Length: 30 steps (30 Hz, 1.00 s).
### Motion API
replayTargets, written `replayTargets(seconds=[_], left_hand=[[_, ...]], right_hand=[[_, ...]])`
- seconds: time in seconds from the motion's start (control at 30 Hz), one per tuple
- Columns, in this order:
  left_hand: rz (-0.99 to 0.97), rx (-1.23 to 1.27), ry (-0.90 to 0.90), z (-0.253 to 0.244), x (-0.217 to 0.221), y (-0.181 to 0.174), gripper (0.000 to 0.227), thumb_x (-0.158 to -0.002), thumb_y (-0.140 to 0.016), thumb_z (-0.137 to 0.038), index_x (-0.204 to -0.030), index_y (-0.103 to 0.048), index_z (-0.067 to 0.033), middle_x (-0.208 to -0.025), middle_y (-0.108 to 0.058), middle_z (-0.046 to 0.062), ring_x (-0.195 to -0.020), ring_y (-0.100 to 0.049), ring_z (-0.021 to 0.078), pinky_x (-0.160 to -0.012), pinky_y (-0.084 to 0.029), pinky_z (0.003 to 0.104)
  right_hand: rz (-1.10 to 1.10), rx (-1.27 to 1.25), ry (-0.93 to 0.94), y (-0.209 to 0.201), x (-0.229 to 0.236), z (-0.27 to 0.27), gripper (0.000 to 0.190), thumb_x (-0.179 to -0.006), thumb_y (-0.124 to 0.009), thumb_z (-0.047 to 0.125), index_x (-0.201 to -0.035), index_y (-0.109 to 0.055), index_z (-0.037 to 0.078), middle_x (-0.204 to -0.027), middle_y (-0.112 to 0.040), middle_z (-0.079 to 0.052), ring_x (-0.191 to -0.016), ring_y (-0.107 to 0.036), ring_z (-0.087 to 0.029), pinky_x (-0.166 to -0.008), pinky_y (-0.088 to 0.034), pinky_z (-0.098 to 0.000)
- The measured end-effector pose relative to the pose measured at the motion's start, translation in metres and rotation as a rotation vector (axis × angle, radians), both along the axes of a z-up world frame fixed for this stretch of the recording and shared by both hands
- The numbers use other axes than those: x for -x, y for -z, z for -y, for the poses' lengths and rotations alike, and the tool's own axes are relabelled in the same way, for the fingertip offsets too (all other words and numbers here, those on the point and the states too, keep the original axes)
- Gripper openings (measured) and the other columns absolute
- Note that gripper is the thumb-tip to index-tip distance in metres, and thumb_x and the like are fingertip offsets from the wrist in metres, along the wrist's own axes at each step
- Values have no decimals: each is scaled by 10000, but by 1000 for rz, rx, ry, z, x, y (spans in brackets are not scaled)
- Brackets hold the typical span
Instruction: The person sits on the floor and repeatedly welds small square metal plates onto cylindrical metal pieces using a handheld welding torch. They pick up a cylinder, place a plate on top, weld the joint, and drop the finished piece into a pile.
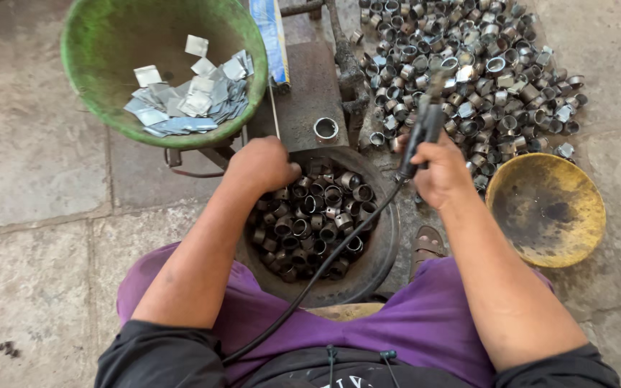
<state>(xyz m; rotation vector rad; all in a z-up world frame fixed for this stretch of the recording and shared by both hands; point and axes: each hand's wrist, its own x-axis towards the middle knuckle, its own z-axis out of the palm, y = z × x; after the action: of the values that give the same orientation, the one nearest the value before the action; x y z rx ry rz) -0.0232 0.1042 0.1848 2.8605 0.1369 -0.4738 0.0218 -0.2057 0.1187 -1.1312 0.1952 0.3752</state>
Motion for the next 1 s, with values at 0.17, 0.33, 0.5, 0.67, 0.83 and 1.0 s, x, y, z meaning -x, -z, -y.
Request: replayTargets(seconds=[0.17, 0.33, 0.5, 0.67, 0.83, 1.0], left_hand=[[187, 424, -401, -33, 55, -58, 488, -949, -707, -509, -1079, -823, -54, -913, -762, 180, -821, -708, 285, -793, -571, 428], [676, 1200, -278, -69, 125, -87, 213, -961, -742, -113, -1116, -724, 32, -980, -764, 70, -871, -725, 129, -792, -606, 275], [1071, 1231, -175, -93, 202, -95, 117, -1097, -686, -20, -1184, -696, 57, -1072, -739, 145, -971, -727, 194, -895, -610, 326], [1208, 1838, -45, -106, 271, -110, 35, -1189, -659, -32, -1194, -656, 3, -1022, -710, 146, -855, -743, 298, -770, -602, 465], [1031, 1924, -361, -87, 286, -94, 132, -1166, -690, -151, -1102, -637, -48, -838, -644, 60, -620, -633, 173, -529, -496, 330], [249, 1267, -788, 3, 268, -12, 225, -1014, -598, -294, -1055, -686, -91, -662, -656, 76, -515, -613, 160, -487, -501, 290]], right_hand=[[216, 332, -140, -10, 30, -38, 769, -639, -615, -68, -1358, -475, 165, -1032, -612, -26, -982, -604, -217, -839, -562, -449], [781, 836, -124, -29, 90, -55, 584, -854, -804, 256, -1328, -523, 60, -1011, -678, -118, -935, -700, -301, -853, -562, -409], [1164, 945, 130, -49, 127, -39, 522, -927, -789, 307, -1309, -569, 27, -1070, -700, -171, -977, -717, -342, -871, -570, -431], [1144, 1326, 408, -53, 126, 9, 508, -804, -761, 207, -1260, -636, 21, -1100, -724, -210, -983, -700, -423, -847, -565, -479], [628, 1357, 488, -50, 109, 60, 409, -825, -812, 236, -1171, -672, 69, -991, -736, -205, -961, -698, -429, -838, -544, -505], [474, 1066, 454, -38, 125, 73, 421, -806, -805, 281, -1152, -656, 91, -925, -739, -114, -882, -727, -295, -824, -545, -413]])
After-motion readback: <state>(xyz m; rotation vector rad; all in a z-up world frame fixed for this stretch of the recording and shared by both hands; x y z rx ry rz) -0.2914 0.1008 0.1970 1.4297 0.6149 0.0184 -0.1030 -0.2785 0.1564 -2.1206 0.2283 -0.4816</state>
